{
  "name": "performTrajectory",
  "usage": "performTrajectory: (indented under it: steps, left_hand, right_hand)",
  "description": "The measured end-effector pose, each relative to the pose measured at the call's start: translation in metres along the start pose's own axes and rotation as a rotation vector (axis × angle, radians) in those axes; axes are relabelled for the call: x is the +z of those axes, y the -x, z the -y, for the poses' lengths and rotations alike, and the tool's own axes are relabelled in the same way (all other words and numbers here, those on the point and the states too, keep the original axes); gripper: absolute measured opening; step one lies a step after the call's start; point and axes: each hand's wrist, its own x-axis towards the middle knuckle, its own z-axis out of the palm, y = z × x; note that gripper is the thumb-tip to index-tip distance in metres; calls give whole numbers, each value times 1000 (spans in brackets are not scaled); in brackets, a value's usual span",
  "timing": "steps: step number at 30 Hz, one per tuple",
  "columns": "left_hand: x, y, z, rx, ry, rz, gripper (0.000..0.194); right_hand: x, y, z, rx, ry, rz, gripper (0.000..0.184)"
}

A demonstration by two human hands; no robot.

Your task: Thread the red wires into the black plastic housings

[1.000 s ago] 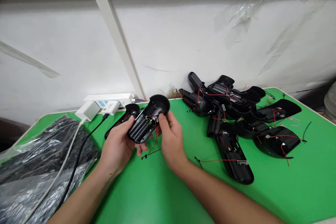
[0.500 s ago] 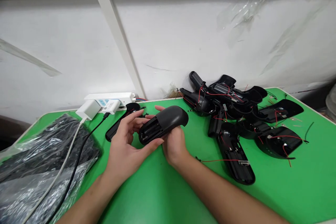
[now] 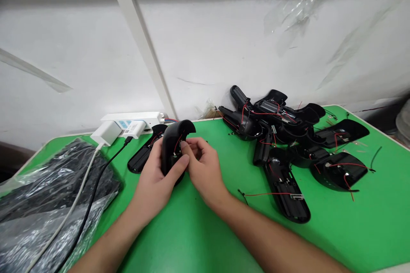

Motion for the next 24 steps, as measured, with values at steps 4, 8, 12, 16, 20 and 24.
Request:
performTrajectory:
  steps: [4, 8, 12, 16, 20, 24]
  left_hand:
    - [-1, -10, -2, -216, 368, -65, 48]
    - [-12, -17, -7, -299, 675, -152, 44]
    - [-20, -20, -14, -414, 778, -132, 48]
    - [-22, -19, -16, -465, 796, -68, 48]
    - [-22, -18, -14, -521, 790, -89, 49]
    - [-21, -18, -12, -525, 764, -101, 47]
  right_hand:
    - [-6, -1, 4, -115, 125, -82, 27]
    - [-21, -16, 2, -249, 200, -262, 26]
    - [-34, -36, -11, -155, 235, -286, 25]
    - [-39, -40, -19, -229, 539, -200, 30]
    - [-41, -37, -19, -315, 915, -161, 40]
    - [-44, -37, -21, -325, 1090, -88, 25]
